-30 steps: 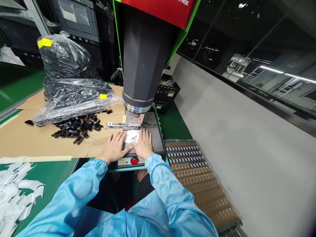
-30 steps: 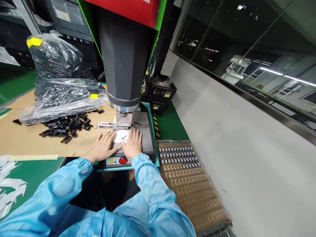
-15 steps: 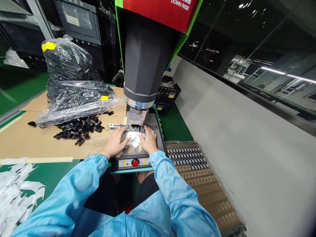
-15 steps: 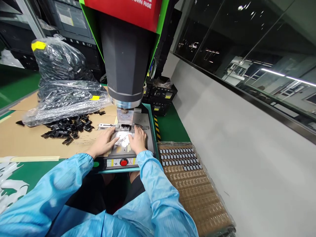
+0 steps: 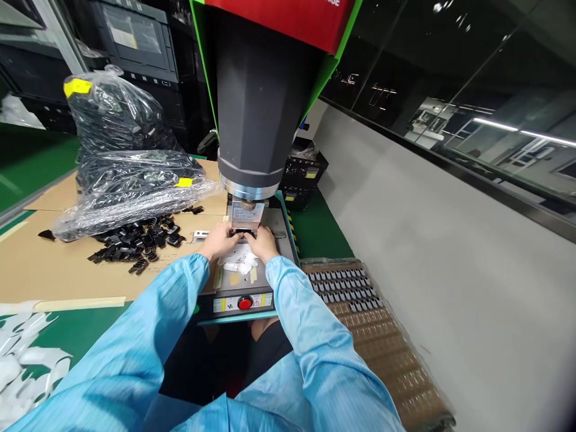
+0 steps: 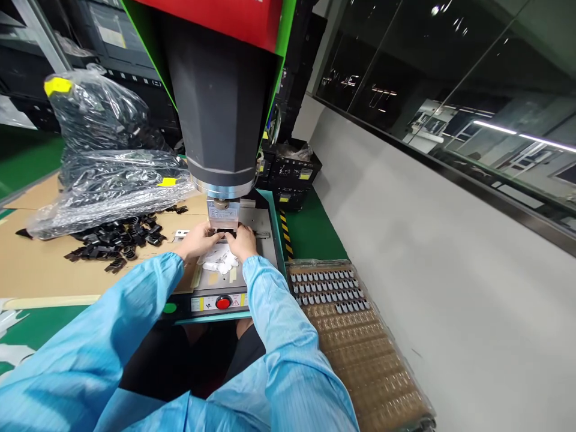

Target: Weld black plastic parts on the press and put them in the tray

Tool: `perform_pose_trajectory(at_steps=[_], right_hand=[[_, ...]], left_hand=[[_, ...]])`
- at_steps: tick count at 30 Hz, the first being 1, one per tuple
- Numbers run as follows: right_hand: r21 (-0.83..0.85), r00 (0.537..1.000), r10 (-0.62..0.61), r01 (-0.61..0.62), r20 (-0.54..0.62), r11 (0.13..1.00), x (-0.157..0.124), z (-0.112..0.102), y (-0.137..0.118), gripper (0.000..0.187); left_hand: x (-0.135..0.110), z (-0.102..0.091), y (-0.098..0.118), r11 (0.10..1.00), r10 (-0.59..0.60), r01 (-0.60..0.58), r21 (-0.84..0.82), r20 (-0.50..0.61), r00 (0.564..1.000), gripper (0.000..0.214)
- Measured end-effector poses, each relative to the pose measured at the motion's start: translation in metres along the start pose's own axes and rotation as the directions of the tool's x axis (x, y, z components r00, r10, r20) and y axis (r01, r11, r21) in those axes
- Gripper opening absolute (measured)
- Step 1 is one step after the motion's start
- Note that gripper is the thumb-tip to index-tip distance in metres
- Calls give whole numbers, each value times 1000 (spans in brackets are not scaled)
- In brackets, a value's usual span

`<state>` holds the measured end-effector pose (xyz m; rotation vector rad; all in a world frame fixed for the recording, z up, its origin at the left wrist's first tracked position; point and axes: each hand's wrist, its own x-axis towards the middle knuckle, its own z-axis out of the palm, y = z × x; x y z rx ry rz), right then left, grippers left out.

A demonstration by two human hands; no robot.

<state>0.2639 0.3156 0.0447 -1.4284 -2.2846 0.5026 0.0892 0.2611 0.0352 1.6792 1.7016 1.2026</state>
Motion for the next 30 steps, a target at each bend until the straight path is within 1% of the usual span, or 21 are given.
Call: perform_pose_trajectory(at_steps=[2,4,6,8,9,11,13,15,17,19,22,25,30], right_hand=[[32,1000,15,-14,-8,999,2,1,-1,32],[97,999,27,-23,-33,995,-1,0,-1,28],[209,997,40,-26,-65,978,-10,-1,2,27],[371,995,64,-28,-83,928,-28,0,6,33],[461,993,81,-33,-83,887,-41,2,8,37],[628,991,109,-36,-78,778,-72,7,9,43],[756,991,108,-8,-83,655,-108,12,6,42],[839,993,80,31,-88,543,-142,16,-3,39],[879,996,56,40,-76,475,-171,17,-14,38],[887,997,57,22,-54,461,-192,16,-22,38],[883,996,78,5,-47,469,-209,14,-26,38],[883,995,80,8,-52,469,-215,11,-24,38],[887,997,65,13,-48,462,-218,9,-23,38]], left_hand=[[-5,0,3,984,-75,74,-163,-1,997,50],[-18,0,7,937,-168,156,-314,-11,986,61],[-39,0,12,854,-262,218,-473,-30,965,72],[-68,2,16,775,-318,230,-589,-49,947,76],[-84,4,18,748,-334,229,-623,-55,941,76],[-118,9,22,703,-361,247,-667,-36,932,74],[-148,15,29,663,-372,263,-701,-4,928,70],[-172,22,38,628,-367,253,-736,7,930,65],[-190,28,46,602,-365,241,-762,6,931,61],[-202,33,53,590,-366,241,-770,11,930,58],[-211,37,58,587,-356,247,-771,28,934,55],[-215,39,59,581,-346,256,-772,50,937,55],[-217,40,58,566,-332,255,-784,67,941,53]])
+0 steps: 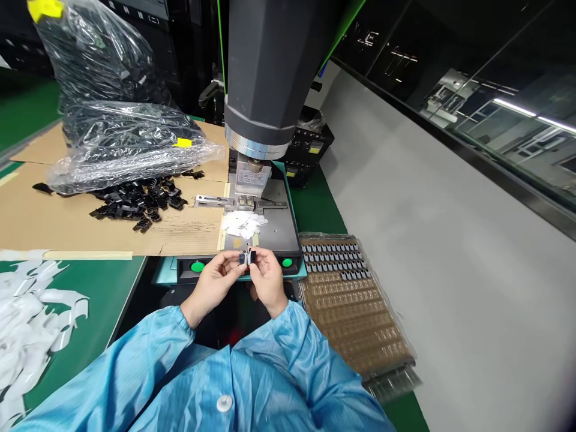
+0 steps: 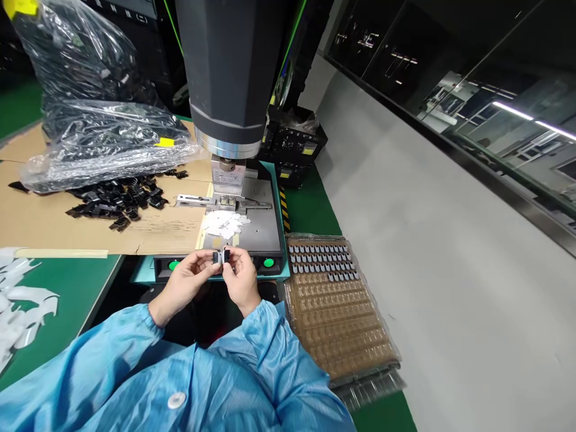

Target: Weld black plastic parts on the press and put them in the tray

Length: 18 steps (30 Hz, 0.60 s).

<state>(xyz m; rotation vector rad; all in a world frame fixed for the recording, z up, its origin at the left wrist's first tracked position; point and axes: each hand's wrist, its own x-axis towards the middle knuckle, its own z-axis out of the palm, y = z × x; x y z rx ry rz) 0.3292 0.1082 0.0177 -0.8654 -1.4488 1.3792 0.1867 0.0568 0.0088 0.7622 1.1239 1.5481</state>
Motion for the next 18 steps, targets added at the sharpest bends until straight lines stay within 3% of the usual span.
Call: perform_pose_trajectory(at_steps=[6,9,12,18], right_hand=[[35,1000,-1,1,1,999,0,1,3,32],[167,997,70,-65,-21,984,-1,1,4,33],[319,990,144,-134,-7,938,-1,1,0,39],[461,978,202,-201,48,864,-3,-1,-8,37]], left_hand=[[-1,1,4,1000,8,-8,-9,-18,1000,48],[-2,0,8,997,-24,23,-71,-20,1000,43],[-3,-2,12,975,-105,114,-190,57,993,40],[-5,-5,17,896,-219,280,-344,205,954,32]])
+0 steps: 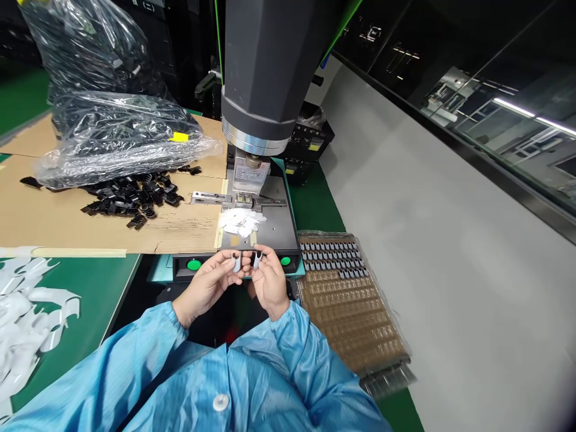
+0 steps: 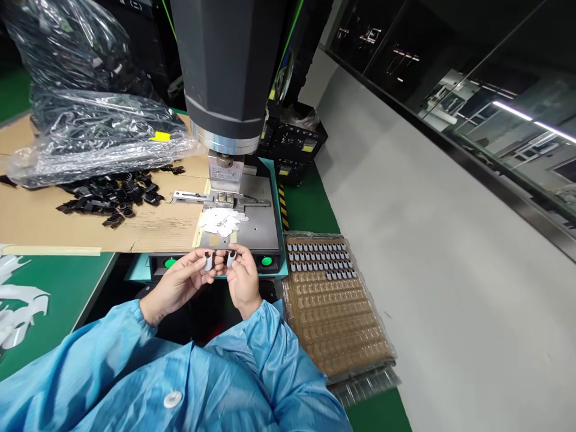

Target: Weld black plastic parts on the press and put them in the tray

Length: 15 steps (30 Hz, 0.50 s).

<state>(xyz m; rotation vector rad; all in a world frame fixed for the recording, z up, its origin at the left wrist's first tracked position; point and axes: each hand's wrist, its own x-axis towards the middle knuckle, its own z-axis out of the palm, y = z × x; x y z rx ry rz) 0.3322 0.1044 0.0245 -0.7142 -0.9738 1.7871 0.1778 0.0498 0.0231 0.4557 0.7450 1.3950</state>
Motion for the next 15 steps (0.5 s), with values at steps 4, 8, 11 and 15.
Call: perform_pose_trajectory(at_steps=[4,8,11,15], right_hand=[[71,999,21,-23,24,997,-2,2,-3,36],[110,999,29,-32,30,993,-3,4,-5,35],[104,999,36,-39,34,994,-4,5,-6,35],[85,998,26,-30,53,996,-4,6,-6,38]], left_hand=[[-2,2,2,998,-26,29,-60,45,999,29],[-3,5,5,992,-46,54,-117,71,996,29],[-3,6,8,986,-61,75,-146,96,993,27],[-4,6,8,980,-70,90,-175,113,991,26]])
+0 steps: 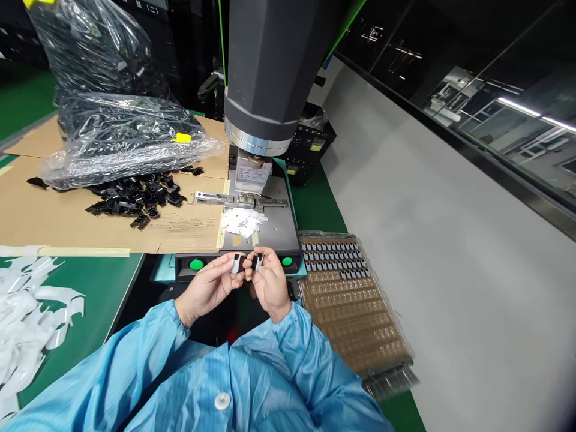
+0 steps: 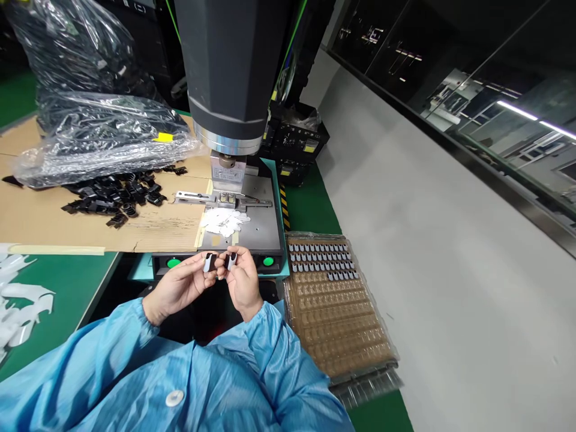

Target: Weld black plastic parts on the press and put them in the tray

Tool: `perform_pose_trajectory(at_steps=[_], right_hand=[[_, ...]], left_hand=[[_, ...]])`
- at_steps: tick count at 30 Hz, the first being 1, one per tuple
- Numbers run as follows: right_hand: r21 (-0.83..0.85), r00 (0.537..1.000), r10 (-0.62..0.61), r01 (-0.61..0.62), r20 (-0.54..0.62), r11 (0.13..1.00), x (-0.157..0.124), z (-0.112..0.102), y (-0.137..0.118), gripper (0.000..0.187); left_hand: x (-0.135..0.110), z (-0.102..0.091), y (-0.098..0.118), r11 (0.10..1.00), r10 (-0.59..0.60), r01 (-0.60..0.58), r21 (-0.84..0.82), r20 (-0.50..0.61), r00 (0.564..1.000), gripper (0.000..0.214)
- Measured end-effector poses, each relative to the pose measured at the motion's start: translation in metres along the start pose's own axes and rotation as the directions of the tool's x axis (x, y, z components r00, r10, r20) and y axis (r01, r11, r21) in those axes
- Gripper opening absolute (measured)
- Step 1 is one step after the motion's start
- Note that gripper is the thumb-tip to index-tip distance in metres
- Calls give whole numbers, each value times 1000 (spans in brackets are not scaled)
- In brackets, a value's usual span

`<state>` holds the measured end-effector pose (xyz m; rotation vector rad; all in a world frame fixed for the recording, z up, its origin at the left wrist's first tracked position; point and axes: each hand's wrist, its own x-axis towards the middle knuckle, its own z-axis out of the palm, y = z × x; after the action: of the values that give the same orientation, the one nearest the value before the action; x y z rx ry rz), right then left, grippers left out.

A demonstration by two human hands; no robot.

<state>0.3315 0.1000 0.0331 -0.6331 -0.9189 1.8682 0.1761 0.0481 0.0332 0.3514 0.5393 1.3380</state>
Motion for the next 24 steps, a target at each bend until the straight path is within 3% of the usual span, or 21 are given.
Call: perform_pose_trajectory(at_steps=[7,13,15,20,24], right_hand=[[-113,999,-47,47,6,992,-2,0,4,43],[-289,994,-99,108,44,951,-8,-3,4,36],[-405,993,-113,116,32,907,-11,-1,-1,28],[-692,969,-247,165,-19,703,-18,11,-17,9],[-764,957,-289,172,-19,622,-19,14,-21,7]], left_hand=[[-1,0,-2,998,-33,33,-46,-10,999,26],[-4,-1,-4,992,-85,85,-94,7,996,23],[-4,-3,-5,990,-97,97,-98,10,995,23],[-4,-6,-9,997,-78,77,-28,-18,997,27],[-2,-6,-13,967,106,-96,236,-30,994,30]])
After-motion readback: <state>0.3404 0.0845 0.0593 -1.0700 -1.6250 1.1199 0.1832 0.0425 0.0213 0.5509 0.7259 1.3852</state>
